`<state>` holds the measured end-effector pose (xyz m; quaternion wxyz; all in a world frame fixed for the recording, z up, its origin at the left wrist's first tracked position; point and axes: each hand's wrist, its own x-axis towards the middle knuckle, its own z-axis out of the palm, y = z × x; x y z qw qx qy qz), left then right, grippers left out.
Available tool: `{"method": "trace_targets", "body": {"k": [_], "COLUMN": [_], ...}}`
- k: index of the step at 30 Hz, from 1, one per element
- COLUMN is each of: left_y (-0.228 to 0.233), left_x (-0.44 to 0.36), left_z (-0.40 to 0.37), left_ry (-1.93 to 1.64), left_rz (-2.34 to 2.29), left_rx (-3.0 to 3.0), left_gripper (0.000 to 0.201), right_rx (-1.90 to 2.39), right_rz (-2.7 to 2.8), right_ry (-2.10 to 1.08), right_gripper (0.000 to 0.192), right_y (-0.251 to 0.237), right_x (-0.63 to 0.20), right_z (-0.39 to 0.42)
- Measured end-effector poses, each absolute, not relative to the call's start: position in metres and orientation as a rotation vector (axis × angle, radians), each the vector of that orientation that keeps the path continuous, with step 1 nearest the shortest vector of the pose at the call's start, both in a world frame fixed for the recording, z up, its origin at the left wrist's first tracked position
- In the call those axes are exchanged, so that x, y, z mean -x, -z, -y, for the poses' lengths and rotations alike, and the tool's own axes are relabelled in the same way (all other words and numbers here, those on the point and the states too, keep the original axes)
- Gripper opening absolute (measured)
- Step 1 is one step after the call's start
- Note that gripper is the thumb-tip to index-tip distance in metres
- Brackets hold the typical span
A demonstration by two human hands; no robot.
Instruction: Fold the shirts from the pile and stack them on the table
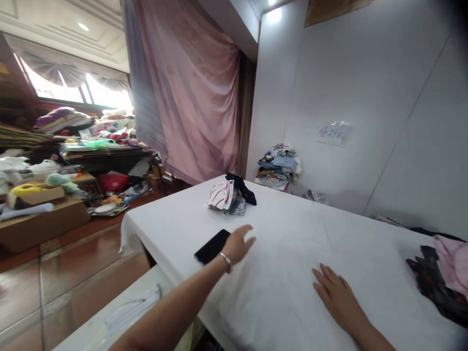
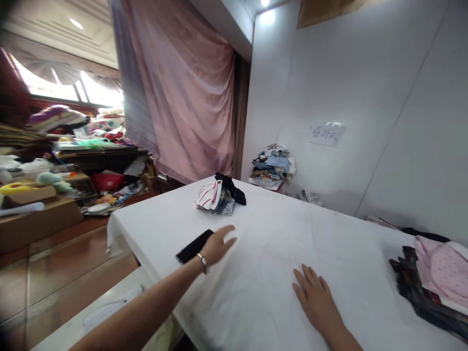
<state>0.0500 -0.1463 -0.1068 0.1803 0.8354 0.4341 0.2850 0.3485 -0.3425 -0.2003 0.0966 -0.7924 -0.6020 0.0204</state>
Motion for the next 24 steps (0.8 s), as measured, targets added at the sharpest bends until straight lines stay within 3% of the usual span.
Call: {"method": "trace_targets", "body": {"k": [6,14,19,24], "left_y": [0.072,0.075,0.08,0.067], "left_x": [-0.018,-0.026,-0.031,-0.017], "left_z": [0.041,-0.008,-0.025,-0.042], "left_ry": [-0.924,-0.644,-0.706,-0.757], "left_rz": [-1.751,-2.018,-1.974,-1.966], "left_rx": [-2.25,-2.214,-2.104,-2.027], "left_gripper": [0.061,0.079,0.046,0.032], "right_rx": [2.33,2.24,2.271,2.262], "right_rz": [1.752,1.705,1.701,1.705], "right_ry": [-0.03,0.025,0.009,0.015], "right_gripper": [0.061,0.05,0.05,0.051], "right_y": [0.202,0.209,0.202,0.202], "right_x": [-0.348,-0.353,-0.35,-0.351], "right_z": [0.34,0.342,0.343,0.344]}}
